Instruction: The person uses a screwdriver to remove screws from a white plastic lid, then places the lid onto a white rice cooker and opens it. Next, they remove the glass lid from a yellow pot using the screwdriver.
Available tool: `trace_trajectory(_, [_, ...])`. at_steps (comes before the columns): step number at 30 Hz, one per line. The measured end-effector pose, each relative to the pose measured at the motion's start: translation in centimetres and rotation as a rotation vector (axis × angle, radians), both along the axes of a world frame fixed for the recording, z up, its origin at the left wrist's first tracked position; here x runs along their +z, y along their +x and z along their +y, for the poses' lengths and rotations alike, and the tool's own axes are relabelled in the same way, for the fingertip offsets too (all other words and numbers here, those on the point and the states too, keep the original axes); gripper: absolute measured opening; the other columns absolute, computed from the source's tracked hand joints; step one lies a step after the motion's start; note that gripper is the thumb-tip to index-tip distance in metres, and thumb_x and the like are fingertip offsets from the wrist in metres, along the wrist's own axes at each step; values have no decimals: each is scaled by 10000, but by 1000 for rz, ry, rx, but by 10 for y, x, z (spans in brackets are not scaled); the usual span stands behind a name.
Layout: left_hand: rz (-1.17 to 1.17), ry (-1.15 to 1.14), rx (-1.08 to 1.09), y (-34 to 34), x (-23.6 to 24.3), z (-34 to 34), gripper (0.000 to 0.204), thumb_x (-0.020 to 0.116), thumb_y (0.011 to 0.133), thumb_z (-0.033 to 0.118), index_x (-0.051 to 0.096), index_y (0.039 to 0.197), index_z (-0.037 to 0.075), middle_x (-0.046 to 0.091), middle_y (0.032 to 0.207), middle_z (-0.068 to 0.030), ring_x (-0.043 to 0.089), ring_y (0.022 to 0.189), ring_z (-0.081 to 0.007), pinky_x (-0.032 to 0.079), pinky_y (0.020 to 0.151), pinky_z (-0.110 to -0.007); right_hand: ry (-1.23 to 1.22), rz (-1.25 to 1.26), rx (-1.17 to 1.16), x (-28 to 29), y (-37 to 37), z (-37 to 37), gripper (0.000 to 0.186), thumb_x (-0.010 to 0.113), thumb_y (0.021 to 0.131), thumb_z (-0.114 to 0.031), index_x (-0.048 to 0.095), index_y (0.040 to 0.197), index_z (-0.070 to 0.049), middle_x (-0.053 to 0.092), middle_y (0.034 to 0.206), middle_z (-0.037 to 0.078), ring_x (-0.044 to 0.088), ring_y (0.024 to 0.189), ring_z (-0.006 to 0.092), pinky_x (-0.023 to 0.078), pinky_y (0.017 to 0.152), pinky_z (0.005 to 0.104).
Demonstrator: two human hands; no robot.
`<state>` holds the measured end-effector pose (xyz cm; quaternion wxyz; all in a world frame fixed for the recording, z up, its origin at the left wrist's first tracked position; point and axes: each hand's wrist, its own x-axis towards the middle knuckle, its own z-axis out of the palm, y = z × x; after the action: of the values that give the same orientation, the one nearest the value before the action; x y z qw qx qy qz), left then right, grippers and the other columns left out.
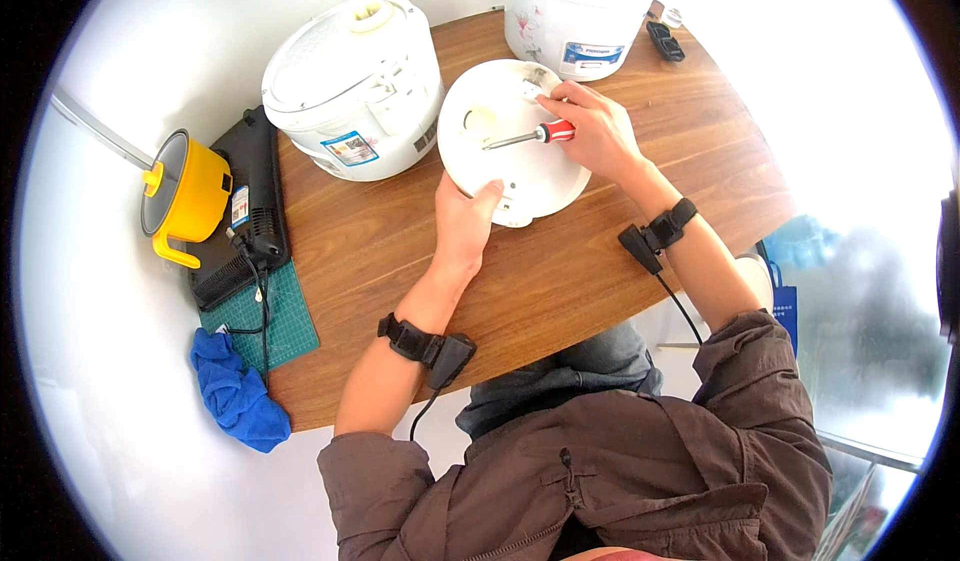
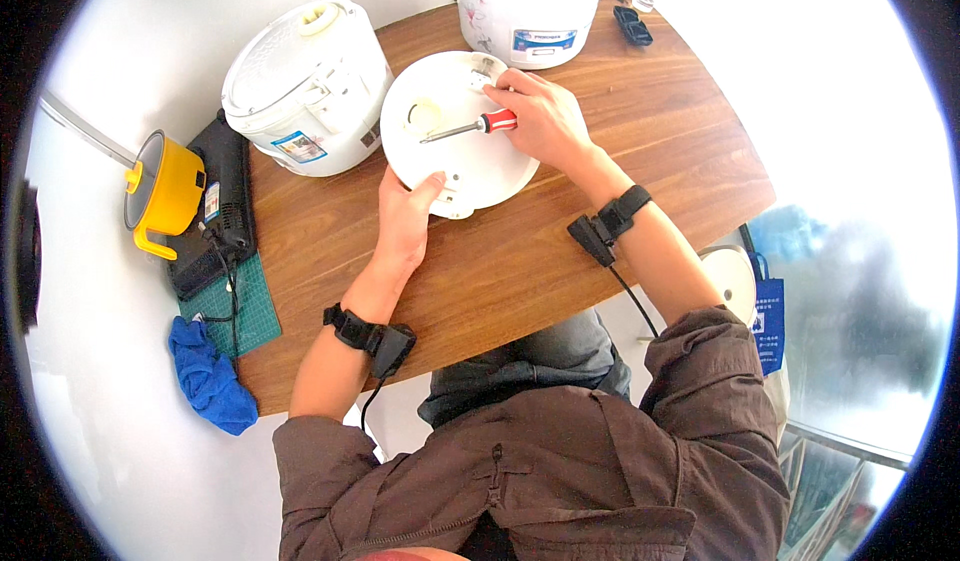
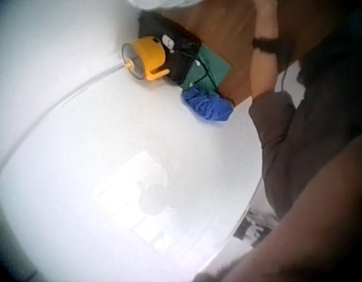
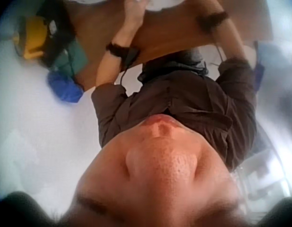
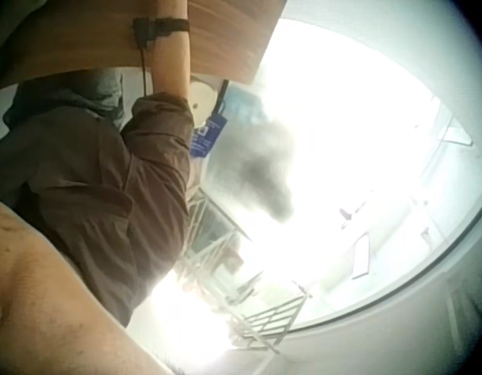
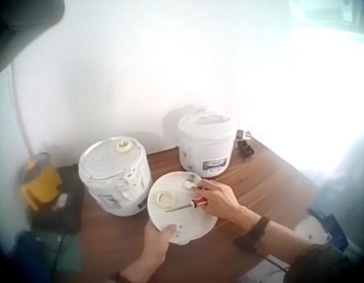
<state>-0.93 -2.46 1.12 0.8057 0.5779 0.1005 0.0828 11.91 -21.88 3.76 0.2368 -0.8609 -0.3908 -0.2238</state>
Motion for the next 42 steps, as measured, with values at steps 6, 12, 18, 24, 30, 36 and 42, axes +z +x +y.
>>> trace_trajectory(6, [-21,-1,-2,1,-4,0,399,617,909,-53,546,1301,-55,667,1242,-127,655,1100,-188,526,948,-333,-33,16,-7,-1,2,0,494,727,722,30,740,1201,-92,656,1127,13,667,1012,233,555,817,359])
trace_trajectory(12, [-14,18,2,-1,-3,0,420,628,904,-40,549,1316,-64,662,1255,-140,648,1117,-205,513,980,-345,14,122,-25,5,-4,-1,468,709,745,13,736,1202,-87,646,1145,17,671,999,247,561,823,365])
trace_trajectory(18, [-7,18,-1,0,-4,0,419,628,906,-30,545,1315,-72,657,1264,-146,646,1125,-211,509,984,-349,11,137,-42,7,-7,-1,455,736,771,-38,726,1222,-98,649,1151,21,672,1009,248,562,834,367])
trace_trajectory(24, [-35,10,3,1,-9,1,409,626,904,-30,548,1305,-67,666,1242,-130,653,1095,-188,520,945,-329,17,166,-47,8,-7,-2,426,751,789,-63,723,1213,-89,660,1157,33,672,1012,259,562,840,372])
trace_trajectory(30, [-25,12,-9,0,-6,2,404,625,905,-28,548,1298,-72,665,1239,-136,654,1086,-190,524,936,-327,37,165,-44,4,-5,-3,470,740,778,-27,713,1239,-113,670,1128,32,675,977,256,561,816,366])
trace_trajectory(36, [-25,30,-20,0,-5,2,439,630,901,-15,536,1326,-72,657,1266,-146,649,1124,-210,511,988,-349,22,129,-33,2,-5,-3,496,748,771,-24,705,1256,-120,668,1126,29,671,976,257,560,810,365])
trace_trajectory(42, [1,18,-21,-2,2,1,435,619,906,-1,540,1328,-68,660,1265,-142,650,1123,-201,509,983,-345,-24,131,-21,4,-8,-4,477,730,764,-29,710,1239,-76,663,1137,62,670,1022,283,558,832,390])
